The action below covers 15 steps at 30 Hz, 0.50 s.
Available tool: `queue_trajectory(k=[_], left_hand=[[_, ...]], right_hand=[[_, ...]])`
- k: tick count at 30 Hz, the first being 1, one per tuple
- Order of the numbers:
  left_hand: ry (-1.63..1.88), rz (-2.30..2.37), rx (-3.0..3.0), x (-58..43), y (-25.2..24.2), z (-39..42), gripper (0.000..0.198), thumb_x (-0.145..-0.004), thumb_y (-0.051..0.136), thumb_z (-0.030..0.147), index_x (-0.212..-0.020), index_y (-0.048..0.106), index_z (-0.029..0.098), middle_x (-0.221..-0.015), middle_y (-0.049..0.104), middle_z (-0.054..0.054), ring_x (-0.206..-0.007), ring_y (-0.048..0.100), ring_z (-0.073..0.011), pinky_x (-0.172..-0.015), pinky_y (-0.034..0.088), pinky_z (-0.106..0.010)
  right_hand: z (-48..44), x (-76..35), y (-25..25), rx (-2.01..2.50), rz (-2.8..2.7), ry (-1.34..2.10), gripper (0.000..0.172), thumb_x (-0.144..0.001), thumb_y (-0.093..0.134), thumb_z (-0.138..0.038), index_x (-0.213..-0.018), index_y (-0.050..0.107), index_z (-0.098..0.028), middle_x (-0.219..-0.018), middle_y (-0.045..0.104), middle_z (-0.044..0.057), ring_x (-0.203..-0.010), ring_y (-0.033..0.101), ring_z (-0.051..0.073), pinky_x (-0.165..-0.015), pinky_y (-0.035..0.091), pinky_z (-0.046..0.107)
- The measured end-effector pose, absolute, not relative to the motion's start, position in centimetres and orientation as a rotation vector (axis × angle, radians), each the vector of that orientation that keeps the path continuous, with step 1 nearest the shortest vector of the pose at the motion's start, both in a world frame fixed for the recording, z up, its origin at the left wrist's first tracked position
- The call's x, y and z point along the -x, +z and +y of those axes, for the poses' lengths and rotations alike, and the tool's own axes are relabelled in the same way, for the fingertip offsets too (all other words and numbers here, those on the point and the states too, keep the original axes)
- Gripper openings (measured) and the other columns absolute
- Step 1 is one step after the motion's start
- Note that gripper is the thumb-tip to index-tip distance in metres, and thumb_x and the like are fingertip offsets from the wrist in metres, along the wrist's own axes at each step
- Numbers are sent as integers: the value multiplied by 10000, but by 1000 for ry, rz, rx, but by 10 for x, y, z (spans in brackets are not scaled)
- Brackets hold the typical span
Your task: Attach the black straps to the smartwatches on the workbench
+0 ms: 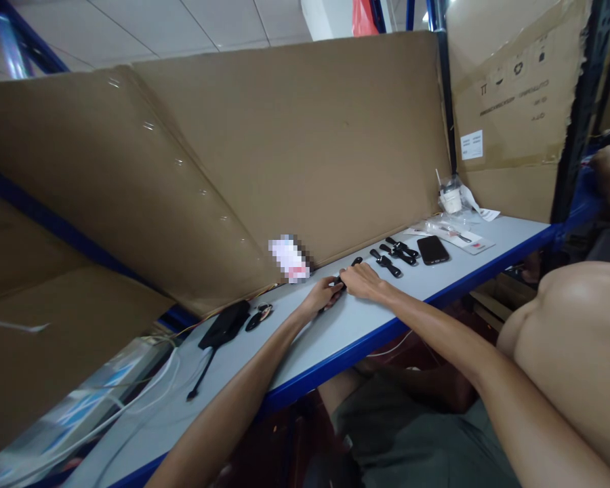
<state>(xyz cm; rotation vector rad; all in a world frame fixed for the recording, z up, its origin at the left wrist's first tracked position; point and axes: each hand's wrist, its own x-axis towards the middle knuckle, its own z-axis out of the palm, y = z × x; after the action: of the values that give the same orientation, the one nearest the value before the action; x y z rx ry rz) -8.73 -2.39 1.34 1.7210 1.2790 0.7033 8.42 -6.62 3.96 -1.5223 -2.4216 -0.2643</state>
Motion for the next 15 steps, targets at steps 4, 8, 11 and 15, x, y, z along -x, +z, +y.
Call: queue_trajectory(k=[4, 8, 11, 15], left_hand=[[687, 1192, -1585, 88, 19, -29, 177, -942, 629, 283, -858, 518, 173, -568, 459, 77, -368, 315, -32, -372, 172, -187], [695, 1189, -1588, 88, 20, -32, 164, -921, 653, 268, -872, 531, 170, -562, 452, 81, -368, 314, -31, -371, 171, -185], [688, 1216, -1632, 86, 18, -31, 171, -918, 659, 279, -875, 532, 172, -568, 463, 78, -375, 328, -37, -382, 189, -189], [708, 1392, -1842, 81, 14, -29, 103, -948, 612, 256, -915, 574, 167, -583, 531, 51, -419, 420, -77, -447, 281, -212]], right_hand=[[-65, -85, 39, 1530, -2408, -245, 350, -960, 525, -132, -1266, 689, -91, -1126, 764, 231, -1086, 738, 324, -864, 524, 341], [-66, -89, 41, 1481, -2447, -227, 332, -953, 535, -107, -1235, 710, -95, -1103, 767, 234, -1080, 740, 318, -856, 515, 325], [-67, -91, 43, 1472, -2457, -233, 330, -950, 542, -105, -1231, 717, -93, -1103, 767, 236, -1084, 740, 318, -859, 514, 324], [-68, -89, 44, 1457, -2489, -299, 331, -952, 551, -120, -1235, 719, -80, -1076, 771, 234, -1082, 742, 334, -867, 521, 347]])
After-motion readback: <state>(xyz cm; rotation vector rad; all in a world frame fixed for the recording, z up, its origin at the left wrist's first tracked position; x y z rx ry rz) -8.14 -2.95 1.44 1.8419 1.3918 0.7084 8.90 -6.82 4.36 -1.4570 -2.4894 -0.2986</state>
